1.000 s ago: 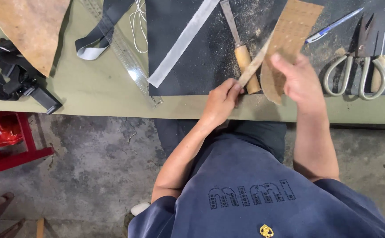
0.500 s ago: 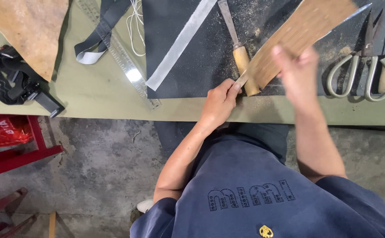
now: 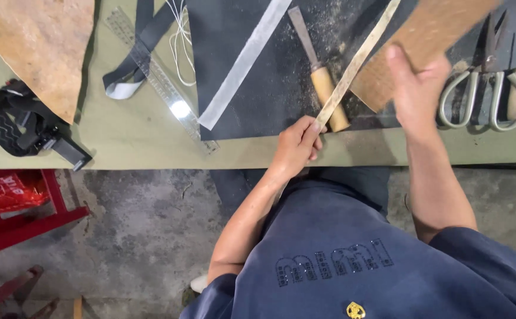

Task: Trimming a thin strip of material with scissors and then sanding the edges of a leather component on a workshop table.

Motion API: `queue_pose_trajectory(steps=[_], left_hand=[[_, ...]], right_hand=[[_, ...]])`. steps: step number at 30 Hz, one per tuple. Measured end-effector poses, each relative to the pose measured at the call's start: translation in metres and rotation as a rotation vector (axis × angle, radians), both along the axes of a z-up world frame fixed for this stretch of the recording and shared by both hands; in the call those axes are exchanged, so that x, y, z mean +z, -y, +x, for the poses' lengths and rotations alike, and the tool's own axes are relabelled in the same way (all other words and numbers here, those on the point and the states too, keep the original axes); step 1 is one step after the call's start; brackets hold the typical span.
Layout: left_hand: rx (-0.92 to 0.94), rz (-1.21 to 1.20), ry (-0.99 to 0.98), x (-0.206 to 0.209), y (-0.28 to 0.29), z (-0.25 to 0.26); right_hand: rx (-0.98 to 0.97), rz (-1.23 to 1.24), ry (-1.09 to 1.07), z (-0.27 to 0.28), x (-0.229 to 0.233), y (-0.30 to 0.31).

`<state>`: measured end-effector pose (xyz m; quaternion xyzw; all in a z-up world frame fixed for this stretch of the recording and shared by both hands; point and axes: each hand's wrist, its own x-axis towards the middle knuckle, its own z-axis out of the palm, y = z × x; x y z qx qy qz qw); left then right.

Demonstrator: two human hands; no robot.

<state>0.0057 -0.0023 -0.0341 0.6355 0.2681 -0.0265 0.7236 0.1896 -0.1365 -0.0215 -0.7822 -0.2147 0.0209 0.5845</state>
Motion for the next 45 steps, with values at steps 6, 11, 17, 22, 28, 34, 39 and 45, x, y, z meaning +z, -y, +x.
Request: queue_pose_trajectory(steps=[6, 11, 17, 22, 28, 34, 39, 45], left_hand=[[-0.013, 0.004, -0.024, -0.005, 0.003, 0.008], [-0.030, 0.139, 0.047, 0.002, 0.005, 0.005], [-0.038, -0.056, 0.007, 0.020, -0.005, -0.005], [-0.012, -0.063, 0.001, 0.011, 0.003, 0.007], [0.030, 0.104, 0.014, 0.003, 0.014, 0.017], [0.105, 0.051, -0.045, 0.022, 0.014, 0.010], [-0.023, 0.154, -0.033, 0.029, 0.010, 0.010], [-0.043, 0.191, 0.042, 0.017, 0.007, 0.005]], right_hand=[[0.109, 0.022, -0.414, -0.057, 0.010, -0.012], [0.132, -0.265, -0.084, -0.022, -0.024, -0.018], [0.073, -0.045, -0.132, -0.011, 0.041, -0.001], [0.117, -0.115, -0.166, -0.036, 0.002, 0.006], [0.037, -0.346, 0.013, -0.030, -0.012, -0.020], [0.014, -0.168, -0.080, -0.045, 0.009, -0.015], [0.045, -0.602, 0.139, -0.028, -0.022, -0.032], [0.059, -0.493, 0.023, -0.062, 0.000, -0.008]])
